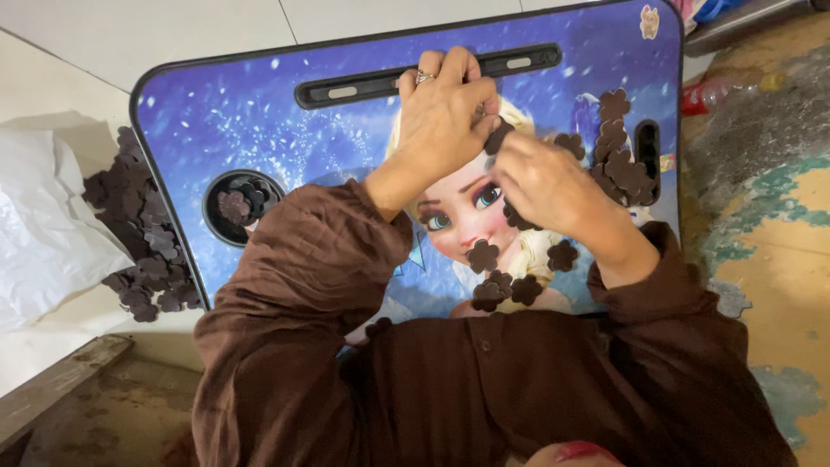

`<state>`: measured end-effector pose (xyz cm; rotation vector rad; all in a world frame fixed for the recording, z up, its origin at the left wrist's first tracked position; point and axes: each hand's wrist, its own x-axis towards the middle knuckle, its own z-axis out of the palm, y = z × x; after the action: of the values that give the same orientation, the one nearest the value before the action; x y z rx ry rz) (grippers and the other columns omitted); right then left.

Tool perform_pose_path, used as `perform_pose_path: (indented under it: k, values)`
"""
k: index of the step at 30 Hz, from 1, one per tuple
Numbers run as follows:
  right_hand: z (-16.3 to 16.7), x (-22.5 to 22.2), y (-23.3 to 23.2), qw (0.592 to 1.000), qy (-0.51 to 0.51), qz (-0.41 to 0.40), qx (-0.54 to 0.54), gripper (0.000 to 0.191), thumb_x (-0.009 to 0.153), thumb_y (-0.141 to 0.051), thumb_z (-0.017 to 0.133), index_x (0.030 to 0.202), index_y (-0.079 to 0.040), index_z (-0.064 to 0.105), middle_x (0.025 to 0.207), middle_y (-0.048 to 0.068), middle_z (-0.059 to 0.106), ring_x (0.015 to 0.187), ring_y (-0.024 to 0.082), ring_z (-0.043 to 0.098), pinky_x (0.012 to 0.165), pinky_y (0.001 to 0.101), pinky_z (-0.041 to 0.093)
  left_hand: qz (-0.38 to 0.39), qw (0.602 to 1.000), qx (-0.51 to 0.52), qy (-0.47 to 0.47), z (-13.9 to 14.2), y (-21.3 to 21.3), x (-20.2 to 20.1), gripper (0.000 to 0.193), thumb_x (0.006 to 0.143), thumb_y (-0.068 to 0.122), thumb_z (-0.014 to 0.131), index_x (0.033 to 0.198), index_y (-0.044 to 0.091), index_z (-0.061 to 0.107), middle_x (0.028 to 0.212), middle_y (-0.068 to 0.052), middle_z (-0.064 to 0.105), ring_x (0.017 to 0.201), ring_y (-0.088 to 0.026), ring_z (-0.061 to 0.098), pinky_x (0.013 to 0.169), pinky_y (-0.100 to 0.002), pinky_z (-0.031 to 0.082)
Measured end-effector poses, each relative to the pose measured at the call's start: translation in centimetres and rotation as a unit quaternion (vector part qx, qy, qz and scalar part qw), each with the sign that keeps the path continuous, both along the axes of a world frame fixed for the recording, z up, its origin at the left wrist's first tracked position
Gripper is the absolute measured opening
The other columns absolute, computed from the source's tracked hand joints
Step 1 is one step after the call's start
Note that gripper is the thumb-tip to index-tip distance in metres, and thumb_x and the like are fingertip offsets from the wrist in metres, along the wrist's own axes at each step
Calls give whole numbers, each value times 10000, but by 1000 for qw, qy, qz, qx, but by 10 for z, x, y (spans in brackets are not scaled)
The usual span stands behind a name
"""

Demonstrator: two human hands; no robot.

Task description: The person assembles a jigsaw puzzle on a blue Frozen-themed board. They repeatedly pick up dark, flower-shaped pieces, peel off backing, and press them onto the board's surface, gradually covering the printed image.

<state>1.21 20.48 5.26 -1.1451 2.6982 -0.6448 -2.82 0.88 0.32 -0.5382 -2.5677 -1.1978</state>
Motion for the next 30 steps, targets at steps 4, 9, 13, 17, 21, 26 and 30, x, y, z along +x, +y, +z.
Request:
perform_pose_path:
  k: [4,9,13,17,21,26,30]
  values:
    - [12,-13,10,998,-61,-26,-22,54,907,-64,720,933,-25,693,937,106,656,790,287,678,686,385,553,-6,1000,4,3,2,-1,0,204,713,246,866,773,197,677,1051,-24,527,1062,-302,467,843,-506,342]
    - [12,-28,12,990,-12,-111,-91,98,963,-63,737,1052,-27,721,997,113,668,795,285,670,711,371,550,-7,1000,3,-1,2,-2,1,177,737,229,852,791,203,686,1056,-19,533,1073,-294,473,842,-503,348]
    - [-2,-16,3,994,66,-74,-47,126,959,-73,745,982,11,654,1007,145,634,842,345,663,745,396,554,-3,1000,0,6,0,-1,1,154,739,210,835,791,200,691,1055,-19,542,1067,-299,475,836,-499,349]
    - [-5,-6,-1,995,70,-66,-9,101,967,-64,728,959,19,671,988,158,629,816,343,662,726,411,554,-1,1000,1,6,-2,-2,-1,163,746,239,844,797,195,695,1058,-22,549,1068,-303,483,842,-502,346]
    - [0,-6,4,1000,4,7,-24,107,922,-92,730,896,-4,674,937,111,637,799,290,680,717,366,560,-4,1000,1,4,-3,-2,-1,149,775,262,830,803,193,701,1059,-11,563,1078,-298,488,854,-500,349]
    - [8,-36,35,982,-99,-133,-91,70,948,-70,759,959,-15,717,935,47,673,764,165,644,677,284,528,-7,1000,23,3,-3,-4,0,43,910,231,756,912,195,733,1089,16,607,1115,-273,509,908,-501,358]
    - [5,-53,63,912,-211,-201,-289,79,1031,7,706,1095,10,659,1046,17,684,961,77,673,846,245,553,-23,997,67,25,1,-8,2,50,920,195,739,967,182,752,1097,-2,615,1122,-275,516,939,-494,371]
